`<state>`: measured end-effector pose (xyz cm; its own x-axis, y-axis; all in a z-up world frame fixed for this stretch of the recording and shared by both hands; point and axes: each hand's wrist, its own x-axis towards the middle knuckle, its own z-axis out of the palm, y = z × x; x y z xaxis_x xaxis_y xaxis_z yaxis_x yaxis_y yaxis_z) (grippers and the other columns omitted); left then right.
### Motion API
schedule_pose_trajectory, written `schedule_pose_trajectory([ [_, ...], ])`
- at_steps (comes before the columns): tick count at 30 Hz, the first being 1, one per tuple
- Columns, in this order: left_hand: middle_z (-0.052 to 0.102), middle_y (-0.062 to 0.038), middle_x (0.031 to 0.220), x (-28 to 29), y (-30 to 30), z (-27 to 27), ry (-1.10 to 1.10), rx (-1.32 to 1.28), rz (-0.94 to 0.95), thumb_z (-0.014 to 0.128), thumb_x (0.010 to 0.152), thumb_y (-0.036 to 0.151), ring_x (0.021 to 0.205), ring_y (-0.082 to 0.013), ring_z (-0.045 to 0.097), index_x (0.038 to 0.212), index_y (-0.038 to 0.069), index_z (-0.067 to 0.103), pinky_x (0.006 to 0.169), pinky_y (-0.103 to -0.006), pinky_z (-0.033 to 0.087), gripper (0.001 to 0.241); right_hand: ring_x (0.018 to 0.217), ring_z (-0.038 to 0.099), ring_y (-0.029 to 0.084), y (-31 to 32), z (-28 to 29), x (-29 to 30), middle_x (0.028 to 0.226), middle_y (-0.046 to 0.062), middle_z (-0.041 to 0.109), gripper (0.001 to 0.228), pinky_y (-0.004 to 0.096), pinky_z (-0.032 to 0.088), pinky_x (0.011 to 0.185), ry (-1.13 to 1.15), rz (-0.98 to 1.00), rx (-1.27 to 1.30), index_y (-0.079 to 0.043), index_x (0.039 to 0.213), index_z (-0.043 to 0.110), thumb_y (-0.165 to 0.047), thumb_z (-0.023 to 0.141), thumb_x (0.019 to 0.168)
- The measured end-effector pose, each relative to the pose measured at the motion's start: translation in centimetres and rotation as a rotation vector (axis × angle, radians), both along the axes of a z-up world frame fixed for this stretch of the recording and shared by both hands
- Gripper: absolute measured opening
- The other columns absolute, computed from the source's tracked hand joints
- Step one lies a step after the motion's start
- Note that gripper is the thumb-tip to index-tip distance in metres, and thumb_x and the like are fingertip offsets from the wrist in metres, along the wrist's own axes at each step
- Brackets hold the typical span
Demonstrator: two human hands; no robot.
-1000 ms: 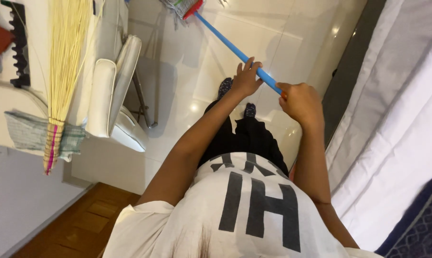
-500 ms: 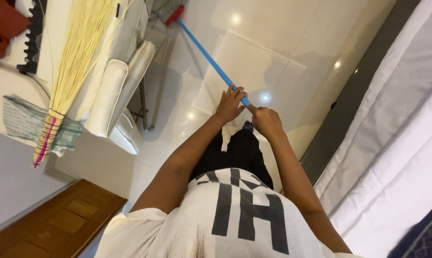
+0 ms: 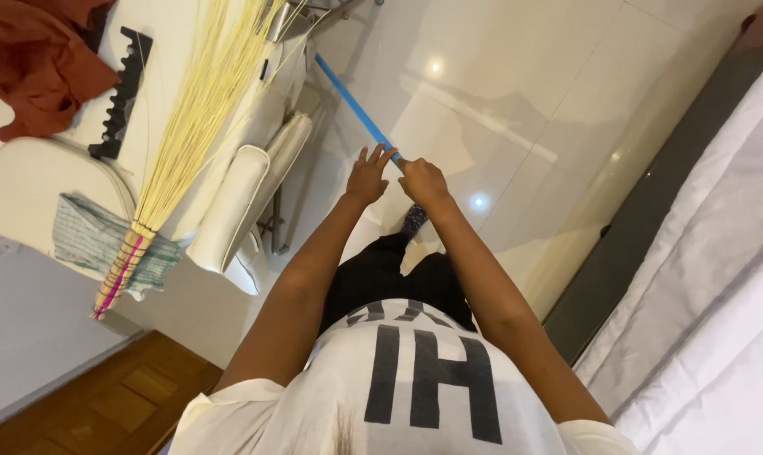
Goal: The person mops a tiled floor using a blue-handled string mop. They move the mop back and forth across the floor, navigating around a white chair, a metal rack, and a bed with white linens. The person wears a white t-shirt and black pants while performing the task.
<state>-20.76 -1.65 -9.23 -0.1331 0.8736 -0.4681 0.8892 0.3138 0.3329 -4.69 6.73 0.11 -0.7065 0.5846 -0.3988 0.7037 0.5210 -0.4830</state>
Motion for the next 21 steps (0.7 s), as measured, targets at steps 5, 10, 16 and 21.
schedule_pose_trajectory([
  [5, 0.022, -0.009, 0.170, 5.0, -0.3, 4.3, -0.343, 0.115, 0.076, 0.071, 0.096, 0.015, 0.151, -0.0534, 0.020, 0.157, 0.036, 0.033, 0.118, -0.0736, 0.027, 0.075, 0.098, 0.071, 0.050, -1.0, 6.7, 7.5, 0.103, 0.029, 0.074, 0.038, 0.058, 0.059, 0.085, 0.041, -0.239, -0.211, -0.013, 0.132, 0.070, -0.020, 0.069, 0.095],
  [10, 0.043, 0.000, 0.157, 9.7, 0.2, 6.7, -0.505, 0.246, 0.040, 0.069, 0.099, 0.016, 0.154, -0.0405, 0.022, 0.134, 0.029, 0.052, 0.120, -0.0764, 0.010, 0.041, 0.059, 0.071, 0.025, -5.4, 12.1, 16.2, 0.098, 0.021, 0.077, 0.028, 0.039, 0.058, 0.068, 0.365, -0.620, -0.324, -0.013, 0.118, 0.078, -0.008, 0.074, 0.090],
  [16, 0.060, 0.005, 0.084, 13.2, 1.2, 2.7, -0.516, 0.505, 0.077, 0.083, 0.085, 0.048, 0.097, -0.0229, 0.061, 0.093, 0.024, 0.049, 0.111, -0.0546, 0.031, 0.043, 0.141, 0.041, 0.034, -8.9, 9.4, 14.8, 0.124, 0.021, 0.071, 0.047, 0.046, 0.024, 0.120, 1.204, -0.671, -0.049, -0.009, 0.099, 0.079, -0.047, 0.050, 0.101],
  [21, 0.065, 0.005, 0.114, 17.9, -1.6, 0.8, -0.590, 0.524, 0.019, 0.091, 0.073, 0.054, 0.123, -0.0231, 0.059, 0.118, 0.034, 0.068, 0.111, -0.0470, 0.031, 0.054, 0.048, 0.038, 0.021, -12.6, 8.6, 17.8, 0.046, 0.007, 0.042, 0.052, 0.038, 0.047, 0.071, 1.551, -0.691, -0.206, -0.009, 0.050, 0.041, -0.007, 0.055, 0.100],
])
